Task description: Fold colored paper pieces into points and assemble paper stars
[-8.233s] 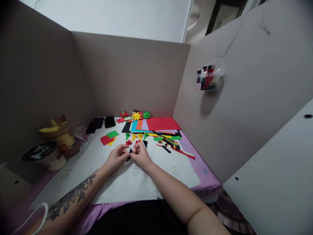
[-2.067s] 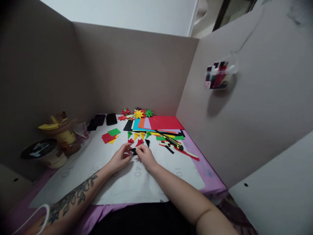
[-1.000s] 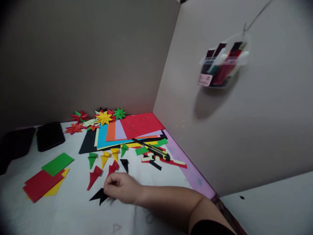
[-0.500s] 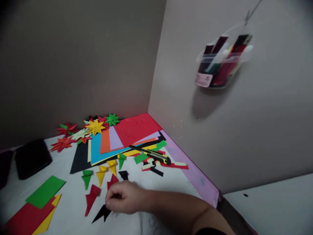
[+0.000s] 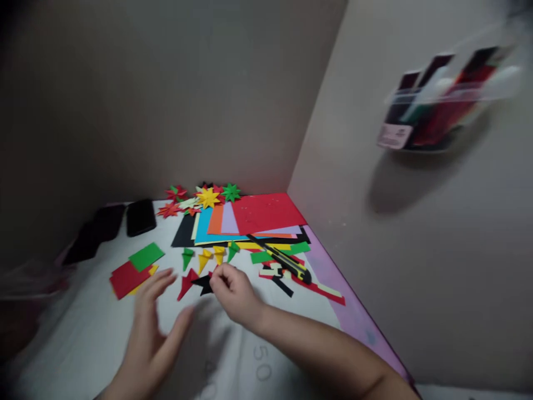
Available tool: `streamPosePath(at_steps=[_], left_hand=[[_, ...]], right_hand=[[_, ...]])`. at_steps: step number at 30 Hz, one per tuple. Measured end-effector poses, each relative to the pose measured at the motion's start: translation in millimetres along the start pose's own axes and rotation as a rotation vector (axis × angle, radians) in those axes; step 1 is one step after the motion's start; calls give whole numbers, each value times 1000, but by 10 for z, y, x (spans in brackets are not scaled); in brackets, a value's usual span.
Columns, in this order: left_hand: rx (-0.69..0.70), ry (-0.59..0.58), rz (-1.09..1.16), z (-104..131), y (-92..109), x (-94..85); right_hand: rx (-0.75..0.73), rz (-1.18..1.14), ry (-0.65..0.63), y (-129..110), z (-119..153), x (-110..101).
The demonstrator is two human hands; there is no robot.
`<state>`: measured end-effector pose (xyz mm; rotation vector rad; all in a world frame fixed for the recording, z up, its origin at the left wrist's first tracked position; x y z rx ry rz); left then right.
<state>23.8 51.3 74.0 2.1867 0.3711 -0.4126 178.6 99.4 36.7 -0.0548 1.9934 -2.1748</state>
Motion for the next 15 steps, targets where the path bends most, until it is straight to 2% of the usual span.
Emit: streamPosePath(at_steps=[1,3,5,6,12,15], left_hand=[[-84,9,-3,-37,-93,44],[-248,-49,46,-94,-257,139],[-325,-144,115,-120,-331,211],[-334,-155,124,-124,-339,216],[-385,-45,124,-81,-384,160],[-463,14,165,-38,-477,151]], right_hand=[[-33,62,-18,-48,-1,10],[-96,191,-61,-119,-6,46],[-146,289,-110,-153,-15,103],[-163,319,-130,-158,-22,135],[-196,381,-232,-107,-102,342],[-122,333,-259,-29,-156,371]])
Point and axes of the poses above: each hand's wrist, its own z-axis away from the middle knuckle, its own x-axis out of the palm, y = z × x, the point moved 5 cm from there along -z, towards the middle knuckle, and after that the axes turned 13 degrees about x, right-handed, at the moved point
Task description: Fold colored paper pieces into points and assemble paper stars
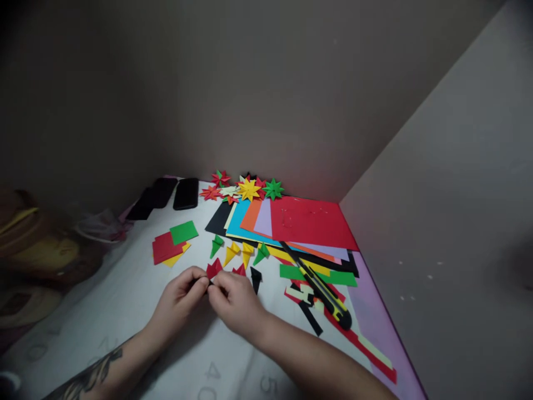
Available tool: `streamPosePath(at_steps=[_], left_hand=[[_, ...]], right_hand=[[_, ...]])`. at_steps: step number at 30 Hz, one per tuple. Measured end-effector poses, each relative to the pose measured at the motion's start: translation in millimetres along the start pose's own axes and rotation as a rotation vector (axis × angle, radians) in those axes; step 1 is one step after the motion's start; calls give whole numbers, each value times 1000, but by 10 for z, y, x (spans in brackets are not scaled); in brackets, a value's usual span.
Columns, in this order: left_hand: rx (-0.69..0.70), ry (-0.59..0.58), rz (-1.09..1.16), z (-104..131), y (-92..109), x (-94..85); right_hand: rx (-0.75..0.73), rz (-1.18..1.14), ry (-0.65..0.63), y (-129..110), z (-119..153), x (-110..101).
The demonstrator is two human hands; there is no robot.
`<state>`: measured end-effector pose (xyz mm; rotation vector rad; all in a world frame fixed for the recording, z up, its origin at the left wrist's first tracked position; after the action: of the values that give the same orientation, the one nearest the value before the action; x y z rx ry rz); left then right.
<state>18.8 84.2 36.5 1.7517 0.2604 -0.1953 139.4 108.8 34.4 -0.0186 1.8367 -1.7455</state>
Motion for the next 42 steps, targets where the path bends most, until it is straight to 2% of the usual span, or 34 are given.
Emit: streamPosePath(at_steps=[3,7,12,18,21,24,26,29,33,37,42], left_hand=[[-91,12,80,14,-127,-7],[-196,-42,241,45,-249,20],[-283,-24,359,71,-274,17],[-288,16,355,125,-206,32],[-303,105,319,114,-188,-110],[-276,268,288,63,-218,-373],[-241,302,306,24,-250,-499],[-211,279,283,-13,-270,-576],[-210,186,236,-42,-212,-542],[-306,106,320,-50,-235,-514],[-443,131,559,-27,-365,-509]], right_hand=[[107,-84,-62,128,-7,32],[187,-148,-128,280,60,73],[173,-142,-75,350,127,52],[77,-54,-65,290,160,52],[-1,7,-66,213,182,25],[-95,71,-49,102,155,-63],[-124,152,9,35,79,-143],[-132,388,59,-39,-98,-155],[-120,764,56,-50,-304,48],[-195,1012,49,19,-368,273],[-318,1139,67,112,-373,383]])
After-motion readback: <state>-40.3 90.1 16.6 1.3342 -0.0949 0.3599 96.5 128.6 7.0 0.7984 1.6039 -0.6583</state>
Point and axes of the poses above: each hand's wrist, its own z-axis away from the middle knuckle, its own x-axis out of the palm, y = z × x, the point moved 5 cm from there along -z, towards the middle knuckle, and after that the axes turned 13 degrees about x, right-handed, at the moved point
